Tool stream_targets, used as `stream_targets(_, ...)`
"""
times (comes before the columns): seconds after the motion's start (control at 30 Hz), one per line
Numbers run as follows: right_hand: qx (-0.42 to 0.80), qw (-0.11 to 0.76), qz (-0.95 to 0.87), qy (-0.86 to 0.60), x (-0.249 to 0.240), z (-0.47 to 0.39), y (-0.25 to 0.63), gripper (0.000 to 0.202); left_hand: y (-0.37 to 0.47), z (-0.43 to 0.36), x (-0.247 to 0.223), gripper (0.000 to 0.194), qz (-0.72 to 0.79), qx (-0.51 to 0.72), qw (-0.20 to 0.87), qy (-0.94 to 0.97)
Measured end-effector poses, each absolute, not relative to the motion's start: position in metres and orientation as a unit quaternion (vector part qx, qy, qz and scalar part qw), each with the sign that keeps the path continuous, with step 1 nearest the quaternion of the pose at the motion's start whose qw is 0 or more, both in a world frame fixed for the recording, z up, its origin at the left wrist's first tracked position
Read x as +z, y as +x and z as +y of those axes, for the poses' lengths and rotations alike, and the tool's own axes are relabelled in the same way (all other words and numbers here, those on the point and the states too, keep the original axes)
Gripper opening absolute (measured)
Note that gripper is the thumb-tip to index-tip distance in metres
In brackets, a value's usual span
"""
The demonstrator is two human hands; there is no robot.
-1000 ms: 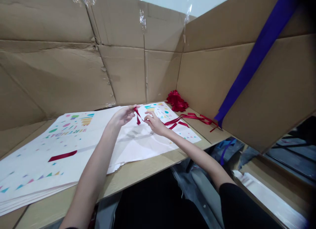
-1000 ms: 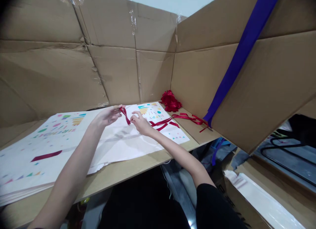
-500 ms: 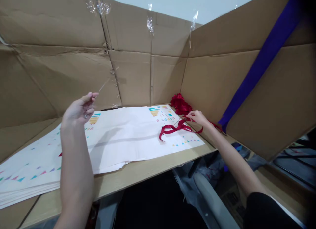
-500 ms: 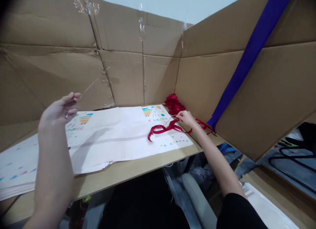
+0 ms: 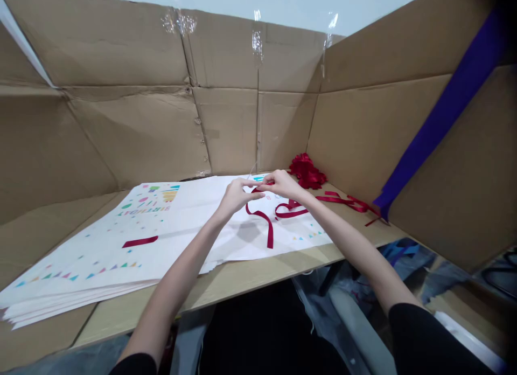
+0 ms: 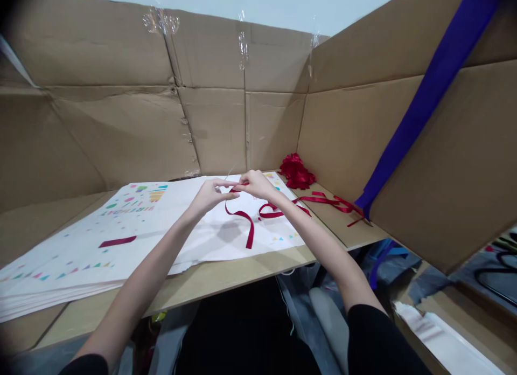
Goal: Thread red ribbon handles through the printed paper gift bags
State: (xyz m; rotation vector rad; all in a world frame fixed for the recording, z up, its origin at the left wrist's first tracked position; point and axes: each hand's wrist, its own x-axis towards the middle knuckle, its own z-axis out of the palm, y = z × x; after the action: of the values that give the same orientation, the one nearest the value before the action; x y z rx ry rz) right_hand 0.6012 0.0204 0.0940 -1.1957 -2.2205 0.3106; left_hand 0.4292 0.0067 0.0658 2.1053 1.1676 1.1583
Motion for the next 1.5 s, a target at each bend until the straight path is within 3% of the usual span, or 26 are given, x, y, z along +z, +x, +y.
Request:
stream_targets(0.17,0.242,0.302,-0.828,-0.405,0.105,0.025,0.608,0.037,0.422,0.006,0.073,0.019,0.457,0.42,0.18,0.763)
stream_targets(0.4,0.283,0.297,-0.824,-0.392,0.127,0.027,0.627,0.035,0.402,-0.001,0.094,0.03,0.405,0.333,0.423,0.739)
stream_targets(0.6,0.328,0.26,-0.79,-0.447,0.132,0.047,0.693,0.036,0.337,0.007,0.117,0.015,0.452,0.413,0.492,0.619)
stream_targets(0.7,0.337,0.332,-0.73,-0.494,0.12,0.067,0.75,0.034,0.29,0.012,0.12,0.005,0.436,0.567,0.499,0.489)
stream_targets(0.8,0.28,0.459,-0.64,-0.549,0.1,0.08,0.803,0.029,0.251,0.012,0.117,0.011,0.413,0.716,0.432,0.36)
stream_targets(1.0,0.13,0.533,-0.523,-0.652,0.069,0.08,0.84,0.025,0.242,0.01,0.113,0.009,0.421,0.746,0.402,0.322)
stream_targets(1.1,0.206,0.437,-0.587,-0.649,0.061,0.078,0.829,0.028,0.265,0.008,0.118,0.004,0.475,0.711,0.371,0.363)
stream_targets(1.23,0.452,0.155,-0.712,-0.514,0.044,0.073,0.789,0.028,0.291,0.002,0.123,0.009,0.544,0.63,0.316,0.455)
stream_targets(1.3,0.518,0.062,-0.728,-0.445,0.031,0.066,0.761,0.027,0.298,-0.001,0.124,0.013,0.565,0.596,0.303,0.483)
stream_targets(1.5,0.668,-0.053,-0.649,-0.36,-0.008,0.03,0.699,0.032,0.304,-0.006,0.124,0.021,0.563,0.548,0.289,0.547)
